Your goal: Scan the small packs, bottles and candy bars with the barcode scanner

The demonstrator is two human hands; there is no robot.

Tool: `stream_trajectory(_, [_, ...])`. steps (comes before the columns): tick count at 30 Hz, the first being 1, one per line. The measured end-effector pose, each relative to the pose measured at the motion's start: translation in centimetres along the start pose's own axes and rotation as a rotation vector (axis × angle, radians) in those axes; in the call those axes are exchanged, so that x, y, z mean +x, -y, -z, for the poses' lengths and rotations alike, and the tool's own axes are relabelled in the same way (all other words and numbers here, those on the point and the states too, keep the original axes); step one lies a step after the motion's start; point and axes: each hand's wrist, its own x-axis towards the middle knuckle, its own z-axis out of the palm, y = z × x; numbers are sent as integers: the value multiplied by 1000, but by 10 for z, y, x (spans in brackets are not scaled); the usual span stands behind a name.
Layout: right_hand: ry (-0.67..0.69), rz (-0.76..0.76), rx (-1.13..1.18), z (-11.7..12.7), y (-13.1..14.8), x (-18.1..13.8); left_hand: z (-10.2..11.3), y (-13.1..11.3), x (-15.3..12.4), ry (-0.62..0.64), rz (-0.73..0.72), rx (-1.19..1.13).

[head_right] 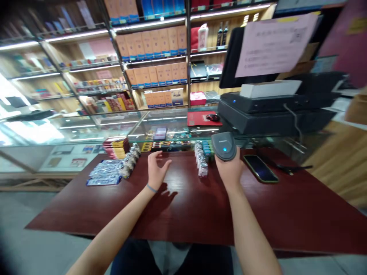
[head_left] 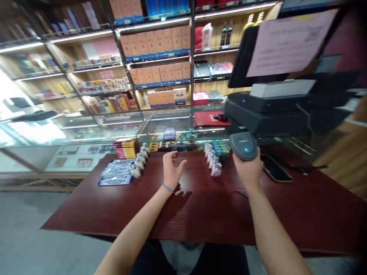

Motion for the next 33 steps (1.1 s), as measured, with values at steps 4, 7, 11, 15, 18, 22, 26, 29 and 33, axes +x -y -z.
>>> stream_trajectory(4, [75, 88, 131, -6, 23, -17, 73, 12, 15, -190, -41, 170])
stream_trajectory(7, [183, 152, 186, -6, 45, -35, 119, 25, 17, -316, -55, 314])
stream_trajectory(11, [291, 247, 197, -9, 68, -64, 159, 47, 13, -411, -21, 405])
stream_trajectory(15, [356, 408, 238, -20, 78, -94, 173, 64, 5, -392, 49, 384])
stream_trajectory(18, [434, 545, 260, -26, 82, -115, 175, 69, -2, -342, 85, 368])
stream_trajectory(22, [519, 660, 273, -25, 88, -130, 177, 74, -6, -251, 104, 412])
stream_trajectory(26, [584, 707, 262, -24, 89, -134, 182, 81, -6, -233, 151, 362])
stream_trajectory(29, [581, 742, 266, -23, 88, -133, 182, 82, -6, -236, 178, 323])
stream_trajectory(33, [486, 820, 303, -18, 89, -126, 171, 69, -8, -299, 176, 148])
